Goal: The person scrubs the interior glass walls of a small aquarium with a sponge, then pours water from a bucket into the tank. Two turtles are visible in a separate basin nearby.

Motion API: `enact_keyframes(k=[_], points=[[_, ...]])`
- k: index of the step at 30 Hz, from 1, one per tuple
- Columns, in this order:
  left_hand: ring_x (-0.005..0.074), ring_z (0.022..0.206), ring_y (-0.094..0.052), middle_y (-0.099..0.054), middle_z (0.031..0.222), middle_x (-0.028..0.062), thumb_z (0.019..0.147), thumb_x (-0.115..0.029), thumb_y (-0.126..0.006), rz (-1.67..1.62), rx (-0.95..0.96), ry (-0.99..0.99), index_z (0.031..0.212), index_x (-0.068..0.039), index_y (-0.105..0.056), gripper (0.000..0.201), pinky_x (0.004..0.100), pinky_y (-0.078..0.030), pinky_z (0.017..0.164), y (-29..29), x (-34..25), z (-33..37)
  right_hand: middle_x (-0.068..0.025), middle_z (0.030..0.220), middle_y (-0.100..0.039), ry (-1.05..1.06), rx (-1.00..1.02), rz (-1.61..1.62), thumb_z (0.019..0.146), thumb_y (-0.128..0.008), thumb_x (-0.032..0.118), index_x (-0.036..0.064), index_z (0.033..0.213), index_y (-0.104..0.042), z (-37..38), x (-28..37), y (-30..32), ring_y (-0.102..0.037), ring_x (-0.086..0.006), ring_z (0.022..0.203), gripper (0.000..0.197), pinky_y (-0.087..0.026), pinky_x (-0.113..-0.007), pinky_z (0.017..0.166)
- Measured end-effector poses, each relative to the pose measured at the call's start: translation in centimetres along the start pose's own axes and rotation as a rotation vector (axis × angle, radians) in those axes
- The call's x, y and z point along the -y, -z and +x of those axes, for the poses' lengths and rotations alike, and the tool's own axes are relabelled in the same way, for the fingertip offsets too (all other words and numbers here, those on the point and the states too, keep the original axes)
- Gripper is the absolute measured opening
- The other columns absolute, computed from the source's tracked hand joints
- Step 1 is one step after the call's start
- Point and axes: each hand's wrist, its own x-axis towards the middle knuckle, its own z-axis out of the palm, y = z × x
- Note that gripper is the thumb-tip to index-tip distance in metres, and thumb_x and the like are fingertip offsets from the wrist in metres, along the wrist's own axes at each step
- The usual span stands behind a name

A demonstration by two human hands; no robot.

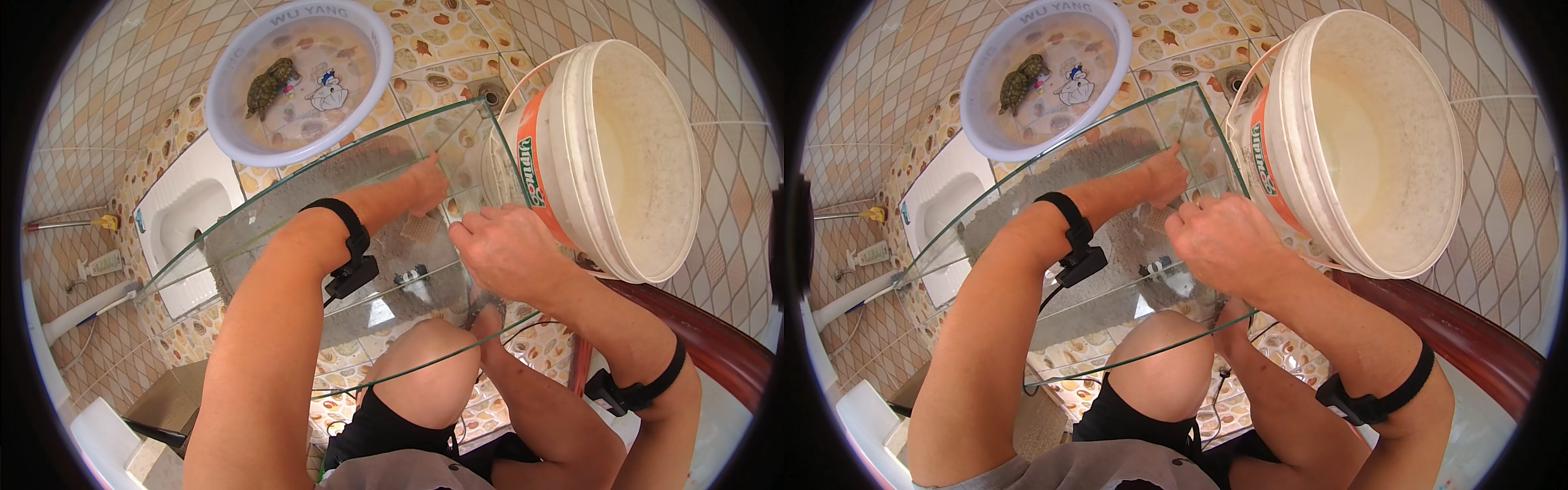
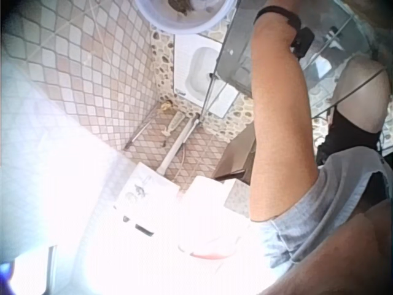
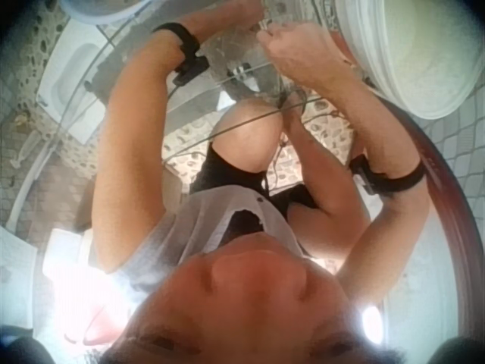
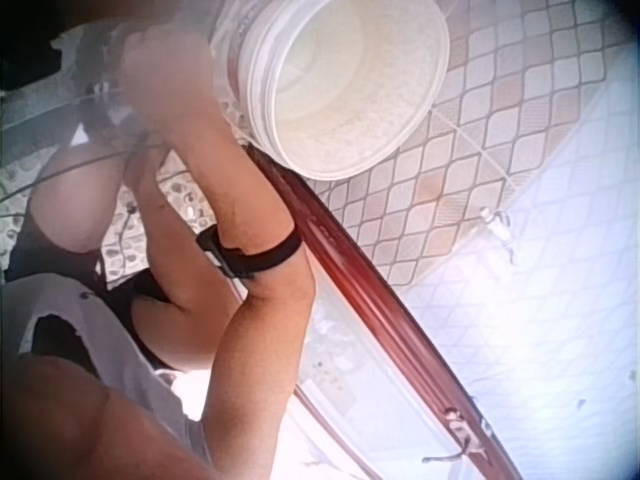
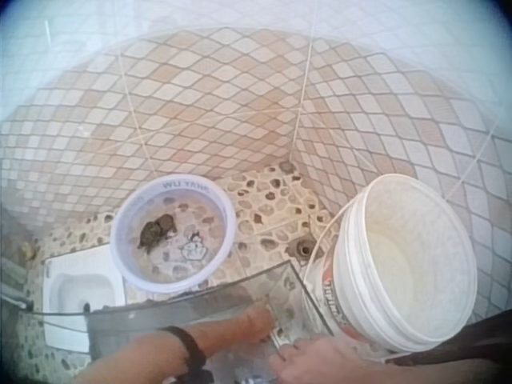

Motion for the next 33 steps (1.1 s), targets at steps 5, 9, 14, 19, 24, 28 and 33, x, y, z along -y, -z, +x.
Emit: enact_keyframes(k=[5,9,14,19,24,28,33], points=[[0.0234,0.098,-0.073,-0.076,0.1,0.0023,0.079,-0.03,-0.071,-0.049,-0.032,0.026,0.099,-0.017,-0.08,0.026,0.0571,-0.038,0.101,-0.4,-0.3,-1.0,-0.0056,0.074,-0.062,0.003,0.004,0.011,0.076,-0.069,0.012,0.008,0.079,-0.059,0.0,0.0,0.0,-0.067,-0.0243,0.072,0.011,-0.052,-0.038,0.062],[0.024,0.09,-0.074,-0.076,0.091,0.0038,0.08,-0.03,-0.068,-0.116,-0.082,0.066,0.091,-0.016,-0.08,0.021,0.0525,-0.041,0.098,-1.3,-1.0,-1.9,-0.0059,0.074,-0.062,-0.011,0.044,-0.013,0.076,-0.069,0.012,0.0077,0.079,-0.059,0.1,0.1,0.1,-0.067,-0.0246,0.072,0.011,-0.052,-0.038,0.063],[0.0284,0.08,-0.074,-0.075,0.082,0.0096,0.08,-0.029,-0.064,-0.215,-0.248,0.125,0.079,-0.012,-0.077,0.021,0.0506,-0.042,0.099,-2.0,-0.6,-1.7,-0.0089,0.078,-0.067,-0.005,0.053,0.012,0.075,-0.067,0.011,0.0056,0.079,-0.063,0.3,0.1,0.4,-0.07,-0.0247,0.076,0.008,-0.054,-0.037,0.063],[0.0368,0.073,-0.071,-0.072,0.073,0.0162,0.081,-0.032,-0.061,-0.418,-0.452,0.165,0.067,-0.008,-0.073,0.03,0.0531,-0.043,0.1,-2.3,-0.8,0.3,-0.0107,0.081,-0.07,-0.007,0.076,0.006,0.074,-0.067,0.011,0.0044,0.08,-0.065,0.3,0.2,0.5,-0.072,-0.0243,0.078,0.009,-0.055,-0.036,0.064],[0.0403,0.072,-0.069,-0.069,0.071,0.0201,0.08,-0.03,-0.057,-0.676,-0.679,0.254,0.066,-0.003,-0.071,0.034,0.0526,-0.046,0.096,-3.3,-1.3,1.3,-0.0103,0.081,-0.07,-0.008,0.06,-0.038,0.074,-0.067,0.012,0.0041,0.082,-0.066,0.3,0.2,0.5,-0.072,-0.0238,0.08,0.011,-0.055,-0.036,0.064],[0.034,0.056,-0.064,-0.064,0.06,0.0193,0.081,-0.025,-0.057,-1.102,-1.074,0.432,0.061,0.0,-0.066,0.034,0.045,-0.053,0.067,-3.9,-1.3,2.2,-0.0098,0.081,-0.07,-0.005,0.066,-0.004,0.074,-0.067,0.012,0.0039,0.082,-0.067,0.2,0.1,0.5,-0.072,-0.0236,0.078,0.011,-0.055,-0.036,0.064],[0.0184,0.049,-0.057,-0.058,0.052,0.0099,0.086,-0.023,-0.056,-1.941,-1.204,0.608,0.056,0.0,-0.06,0.037,0.0361,-0.046,0.05,-3.9,-2.3,3.2,-0.0094,0.079,-0.069,-0.001,0.062,-0.012,0.074,-0.067,0.012,0.0044,0.081,-0.067,0.3,0.1,0.6,-0.071,-0.0239,0.076,0.01,-0.055,-0.035,0.063]])
